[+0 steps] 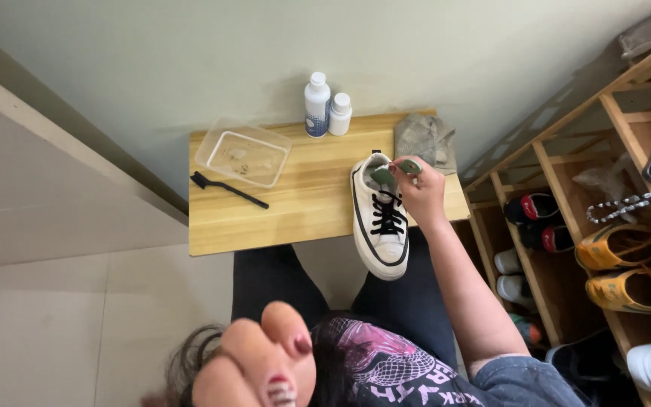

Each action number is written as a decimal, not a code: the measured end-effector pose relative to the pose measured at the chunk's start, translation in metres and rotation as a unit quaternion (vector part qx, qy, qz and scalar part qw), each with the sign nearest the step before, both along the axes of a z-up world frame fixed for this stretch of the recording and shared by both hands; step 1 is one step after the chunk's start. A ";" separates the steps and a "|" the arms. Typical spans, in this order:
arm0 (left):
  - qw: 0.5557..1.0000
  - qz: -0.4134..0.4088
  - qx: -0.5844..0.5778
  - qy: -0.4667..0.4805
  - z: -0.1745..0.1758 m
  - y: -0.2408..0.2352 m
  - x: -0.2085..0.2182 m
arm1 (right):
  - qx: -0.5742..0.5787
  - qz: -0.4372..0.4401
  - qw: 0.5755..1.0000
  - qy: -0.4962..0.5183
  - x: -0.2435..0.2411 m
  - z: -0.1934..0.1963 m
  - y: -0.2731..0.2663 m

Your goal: The person scrubs the exterior and interior of a white sneaker using a green brush. They hold the shoe on a wooden table and systematically clean the toe, sides, and inner lining.

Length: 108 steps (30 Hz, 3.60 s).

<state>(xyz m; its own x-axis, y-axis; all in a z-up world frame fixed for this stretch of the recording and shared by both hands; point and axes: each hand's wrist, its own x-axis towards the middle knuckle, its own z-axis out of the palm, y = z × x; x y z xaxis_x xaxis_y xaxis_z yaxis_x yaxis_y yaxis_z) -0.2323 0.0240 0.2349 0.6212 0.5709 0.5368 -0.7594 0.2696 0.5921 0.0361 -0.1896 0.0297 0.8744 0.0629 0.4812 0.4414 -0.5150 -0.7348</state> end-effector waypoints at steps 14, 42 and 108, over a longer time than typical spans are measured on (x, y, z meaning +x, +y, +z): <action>0.955 -0.123 0.251 -0.099 -0.065 0.002 0.142 | 0.080 -0.040 0.995 -0.032 0.005 -0.018 -0.010; 0.895 -0.102 0.419 0.115 -0.322 -0.036 0.318 | 0.091 -0.089 0.992 0.010 0.042 -0.050 -0.022; 0.913 -0.095 0.389 0.079 -0.331 -0.032 0.319 | 0.174 -0.007 0.984 -0.033 0.035 -0.018 0.019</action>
<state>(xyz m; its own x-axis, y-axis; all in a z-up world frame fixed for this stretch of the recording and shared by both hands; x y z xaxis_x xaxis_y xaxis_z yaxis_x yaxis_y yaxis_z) 0.0865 -0.0075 -0.0958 0.7747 -0.0717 0.6283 -0.6306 -0.1619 0.7590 0.0713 -0.1709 0.0121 0.8399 -0.1279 0.5275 0.4886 -0.2448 -0.8374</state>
